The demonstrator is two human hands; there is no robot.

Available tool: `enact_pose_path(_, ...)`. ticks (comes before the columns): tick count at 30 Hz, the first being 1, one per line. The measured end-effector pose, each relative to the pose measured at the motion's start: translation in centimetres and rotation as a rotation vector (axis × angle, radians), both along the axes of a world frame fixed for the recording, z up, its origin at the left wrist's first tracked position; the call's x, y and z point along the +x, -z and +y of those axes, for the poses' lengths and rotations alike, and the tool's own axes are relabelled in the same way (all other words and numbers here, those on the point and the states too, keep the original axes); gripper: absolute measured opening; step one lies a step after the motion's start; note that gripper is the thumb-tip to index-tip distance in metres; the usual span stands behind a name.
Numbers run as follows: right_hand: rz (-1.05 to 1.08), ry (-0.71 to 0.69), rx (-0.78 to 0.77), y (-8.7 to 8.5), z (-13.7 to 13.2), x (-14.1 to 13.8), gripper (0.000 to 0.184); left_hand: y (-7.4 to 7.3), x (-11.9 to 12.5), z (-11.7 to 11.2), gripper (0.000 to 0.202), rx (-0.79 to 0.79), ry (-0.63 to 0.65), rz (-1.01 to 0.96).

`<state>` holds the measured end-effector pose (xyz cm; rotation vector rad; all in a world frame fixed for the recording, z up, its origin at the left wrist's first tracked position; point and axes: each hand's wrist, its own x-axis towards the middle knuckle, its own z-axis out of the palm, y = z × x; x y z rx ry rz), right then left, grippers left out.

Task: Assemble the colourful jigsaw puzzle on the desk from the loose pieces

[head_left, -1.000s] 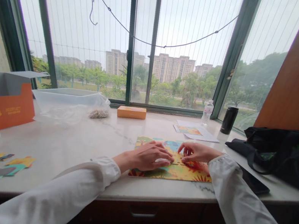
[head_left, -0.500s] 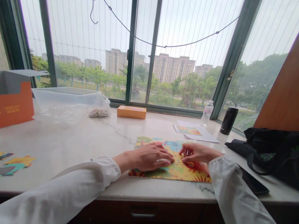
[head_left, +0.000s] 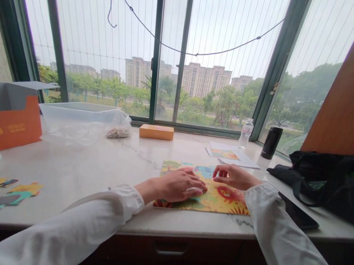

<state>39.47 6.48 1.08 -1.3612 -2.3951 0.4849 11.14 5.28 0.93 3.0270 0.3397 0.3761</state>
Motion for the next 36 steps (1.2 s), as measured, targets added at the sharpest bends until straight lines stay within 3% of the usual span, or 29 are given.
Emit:
enact_pose_path(9, -0.022, 0.051, -0.087, 0.8, 1.0, 0.2, 0.043, 0.0, 0.2, -0.1, 0.040, 0.027, -0.008, 0.010)
enact_pose_path(22, 0.018, -0.105, -0.066, 0.4, 0.0, 0.0, 0.031, -0.1, 0.1, -0.3, 0.038, 0.065, -0.023, 0.010)
enact_pose_path(27, 0.032, -0.107, -0.073, 0.4, 0.0, 0.4, 0.037, 0.1, 0.0, -0.1, 0.038, 0.059, -0.008, 0.011)
enact_pose_path(36, 0.072, -0.067, -0.231, 0.9, 0.7, 0.4, 0.049, 0.1, 0.1, -0.2, 0.038, 0.053, 0.000, 0.014)
